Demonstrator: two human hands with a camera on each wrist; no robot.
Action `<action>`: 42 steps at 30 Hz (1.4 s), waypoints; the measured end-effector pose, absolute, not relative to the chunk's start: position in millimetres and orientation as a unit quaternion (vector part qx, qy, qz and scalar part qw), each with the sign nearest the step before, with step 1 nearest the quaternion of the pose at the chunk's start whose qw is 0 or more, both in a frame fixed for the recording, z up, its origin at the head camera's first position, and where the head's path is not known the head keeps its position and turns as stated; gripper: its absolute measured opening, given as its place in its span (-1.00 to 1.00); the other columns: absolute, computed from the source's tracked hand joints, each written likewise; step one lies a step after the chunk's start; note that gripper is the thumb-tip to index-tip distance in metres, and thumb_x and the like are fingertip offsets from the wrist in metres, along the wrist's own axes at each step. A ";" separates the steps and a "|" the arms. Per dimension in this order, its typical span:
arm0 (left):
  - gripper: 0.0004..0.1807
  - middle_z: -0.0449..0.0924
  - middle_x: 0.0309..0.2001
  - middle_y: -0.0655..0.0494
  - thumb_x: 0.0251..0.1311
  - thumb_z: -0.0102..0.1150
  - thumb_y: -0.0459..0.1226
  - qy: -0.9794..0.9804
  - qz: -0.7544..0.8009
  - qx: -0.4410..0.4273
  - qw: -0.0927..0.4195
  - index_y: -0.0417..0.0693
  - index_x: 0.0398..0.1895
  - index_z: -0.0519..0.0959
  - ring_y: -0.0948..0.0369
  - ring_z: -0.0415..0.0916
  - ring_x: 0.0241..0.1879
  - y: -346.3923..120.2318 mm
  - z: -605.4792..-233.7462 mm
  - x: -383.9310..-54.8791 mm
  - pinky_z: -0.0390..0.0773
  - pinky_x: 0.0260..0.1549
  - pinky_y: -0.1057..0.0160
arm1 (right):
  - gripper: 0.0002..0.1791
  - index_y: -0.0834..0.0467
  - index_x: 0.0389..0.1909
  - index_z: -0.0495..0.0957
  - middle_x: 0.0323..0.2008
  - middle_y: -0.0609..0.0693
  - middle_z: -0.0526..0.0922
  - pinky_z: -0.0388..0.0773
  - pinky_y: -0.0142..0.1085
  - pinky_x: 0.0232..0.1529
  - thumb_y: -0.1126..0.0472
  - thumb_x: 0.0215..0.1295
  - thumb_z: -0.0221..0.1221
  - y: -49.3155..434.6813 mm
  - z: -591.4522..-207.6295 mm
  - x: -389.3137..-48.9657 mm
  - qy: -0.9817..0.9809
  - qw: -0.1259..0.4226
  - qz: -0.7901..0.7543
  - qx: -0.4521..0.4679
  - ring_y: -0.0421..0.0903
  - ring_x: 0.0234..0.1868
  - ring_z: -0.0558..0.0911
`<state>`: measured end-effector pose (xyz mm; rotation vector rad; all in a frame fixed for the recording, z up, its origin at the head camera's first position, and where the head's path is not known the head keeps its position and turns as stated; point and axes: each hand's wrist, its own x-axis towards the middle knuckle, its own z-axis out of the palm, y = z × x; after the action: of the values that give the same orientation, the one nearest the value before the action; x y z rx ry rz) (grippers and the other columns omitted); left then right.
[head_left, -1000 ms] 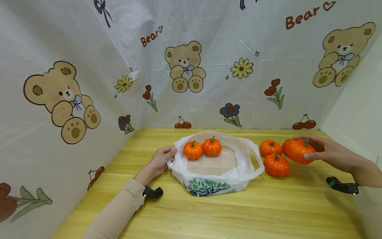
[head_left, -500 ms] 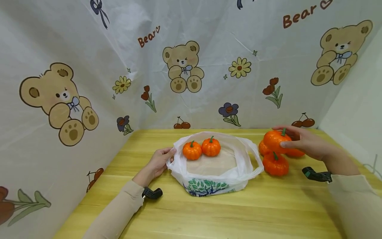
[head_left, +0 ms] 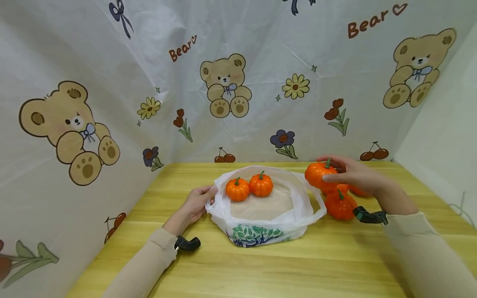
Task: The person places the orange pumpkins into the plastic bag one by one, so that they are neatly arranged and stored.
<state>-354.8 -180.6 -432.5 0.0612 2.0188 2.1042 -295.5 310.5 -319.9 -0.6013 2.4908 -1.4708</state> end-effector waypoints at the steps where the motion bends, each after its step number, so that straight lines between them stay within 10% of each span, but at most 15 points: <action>1: -0.50 0.52 -0.26 0.09 0.49 0.19 -0.14 0.688 0.717 0.020 0.113 -0.22 0.36 0.49 0.30 0.43 -0.42 -180.9 -431.8 -354.3 0.58 -0.48 0.36 | -0.35 0.08 0.49 0.24 0.24 0.17 0.47 0.65 -0.14 0.11 0.16 0.46 0.22 305.5 -319.2 -296.2 0.841 0.096 -0.495 -0.198 0.08 0.14 0.59; 42: -0.49 0.52 -0.25 0.10 0.49 0.19 -0.13 0.690 0.714 0.025 0.116 -0.22 0.37 0.48 0.30 0.43 -0.41 -180.9 -431.1 -352.6 0.59 -0.48 0.37 | -0.23 0.23 0.43 0.27 0.29 0.30 0.39 0.68 -0.13 0.13 0.03 0.34 0.38 204.3 -347.1 -321.5 0.853 0.114 -0.488 -0.144 0.10 0.09 0.61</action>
<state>-352.6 -180.9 -431.1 0.0737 2.0220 2.0903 -321.5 204.3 -347.1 -0.4229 2.5016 -1.4325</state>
